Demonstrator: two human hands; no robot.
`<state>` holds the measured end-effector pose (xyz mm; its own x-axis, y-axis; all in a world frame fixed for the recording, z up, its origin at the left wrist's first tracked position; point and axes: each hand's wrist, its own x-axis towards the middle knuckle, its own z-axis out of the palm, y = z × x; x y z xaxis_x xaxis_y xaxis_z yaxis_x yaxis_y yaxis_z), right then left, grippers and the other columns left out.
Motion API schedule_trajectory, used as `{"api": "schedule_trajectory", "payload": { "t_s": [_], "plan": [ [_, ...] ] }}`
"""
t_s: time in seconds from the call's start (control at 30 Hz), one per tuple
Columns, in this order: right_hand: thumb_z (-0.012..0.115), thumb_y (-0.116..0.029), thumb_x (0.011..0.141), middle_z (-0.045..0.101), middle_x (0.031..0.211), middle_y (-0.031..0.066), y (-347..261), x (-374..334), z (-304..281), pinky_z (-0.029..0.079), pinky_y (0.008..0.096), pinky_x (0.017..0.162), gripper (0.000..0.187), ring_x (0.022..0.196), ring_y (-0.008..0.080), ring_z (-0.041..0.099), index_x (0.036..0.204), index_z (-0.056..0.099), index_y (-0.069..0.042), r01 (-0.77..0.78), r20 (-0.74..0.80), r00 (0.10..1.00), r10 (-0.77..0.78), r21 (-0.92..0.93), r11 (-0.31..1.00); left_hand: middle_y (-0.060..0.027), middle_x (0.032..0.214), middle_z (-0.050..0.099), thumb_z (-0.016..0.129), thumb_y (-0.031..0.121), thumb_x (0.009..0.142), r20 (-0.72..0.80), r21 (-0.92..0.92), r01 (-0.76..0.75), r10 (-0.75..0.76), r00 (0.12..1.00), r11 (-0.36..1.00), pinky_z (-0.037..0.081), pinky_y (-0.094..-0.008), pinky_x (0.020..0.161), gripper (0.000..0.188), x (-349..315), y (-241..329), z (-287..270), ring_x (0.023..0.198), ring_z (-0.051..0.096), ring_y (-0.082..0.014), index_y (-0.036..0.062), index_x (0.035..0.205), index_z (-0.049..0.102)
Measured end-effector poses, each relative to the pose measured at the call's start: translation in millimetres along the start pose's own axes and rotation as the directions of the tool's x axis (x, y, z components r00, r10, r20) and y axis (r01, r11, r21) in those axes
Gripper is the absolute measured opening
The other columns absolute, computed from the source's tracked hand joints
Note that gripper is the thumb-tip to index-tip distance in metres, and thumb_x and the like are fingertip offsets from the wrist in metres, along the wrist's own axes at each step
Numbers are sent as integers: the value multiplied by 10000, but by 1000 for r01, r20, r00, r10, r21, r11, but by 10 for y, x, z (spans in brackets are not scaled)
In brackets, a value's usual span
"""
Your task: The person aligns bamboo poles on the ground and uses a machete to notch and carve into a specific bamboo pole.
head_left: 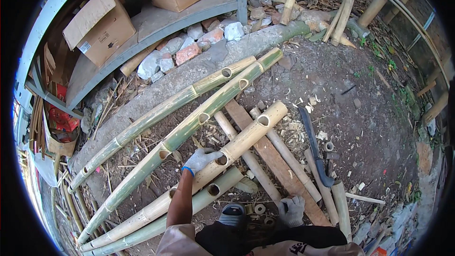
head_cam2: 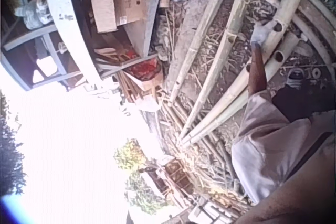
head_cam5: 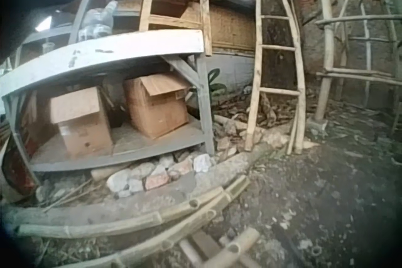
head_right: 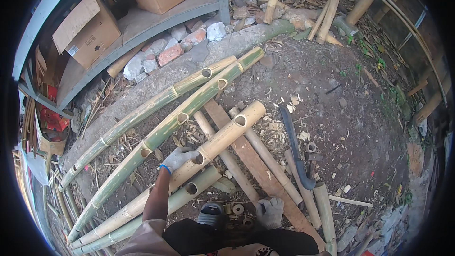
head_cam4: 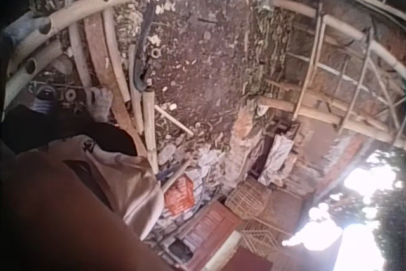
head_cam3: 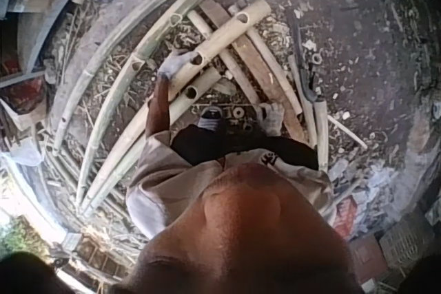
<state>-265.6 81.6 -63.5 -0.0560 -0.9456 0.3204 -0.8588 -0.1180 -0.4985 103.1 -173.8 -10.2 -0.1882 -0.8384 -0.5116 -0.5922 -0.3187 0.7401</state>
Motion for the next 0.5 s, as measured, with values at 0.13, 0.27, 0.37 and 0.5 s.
{"api": "schedule_trajectory", "payload": {
  "t_s": [0.13,0.27,0.37,0.5],
  "plan": [
    [841,-111,778,661,977,68,29,-38,29,478,492,911,232,1000,336,652,957,703,-161,22,-17,1000,-22,9,1000,-200,1192,787,738,576,900,4,9,-29,29,1000,1000,526,-398,1028,713,23,-80,20,1098,730,-287,-24,1285,760],
    [843,-113,779,658,983,69,16,-58,4,477,494,919,247,1006,337,649,975,701,-159,13,13,1000,-13,17,1000,-197,1186,788,750,561,908,-4,-4,-36,36,999,999,521,-403,1038,699,51,-193,40,1110,724,-282,-33,1275,759],
    [835,-118,793,655,975,79,33,-75,16,477,498,916,225,999,346,642,974,707,-156,-4,19,1000,3,17,1000,-192,1173,791,756,550,912,-2,-29,-44,44,999,999,522,-399,1039,676,63,-198,58,1111,723,-277,-34,1253,768],
    [827,-120,806,654,967,88,11,-54,-3,478,499,912,204,997,356,635,975,718,-154,-11,20,1000,10,41,999,-184,1148,796,752,540,924,-29,-14,-62,62,998,998,524,-393,1036,648,58,-195,64,1099,724,-267,-34,1225,777]
  ]
}}
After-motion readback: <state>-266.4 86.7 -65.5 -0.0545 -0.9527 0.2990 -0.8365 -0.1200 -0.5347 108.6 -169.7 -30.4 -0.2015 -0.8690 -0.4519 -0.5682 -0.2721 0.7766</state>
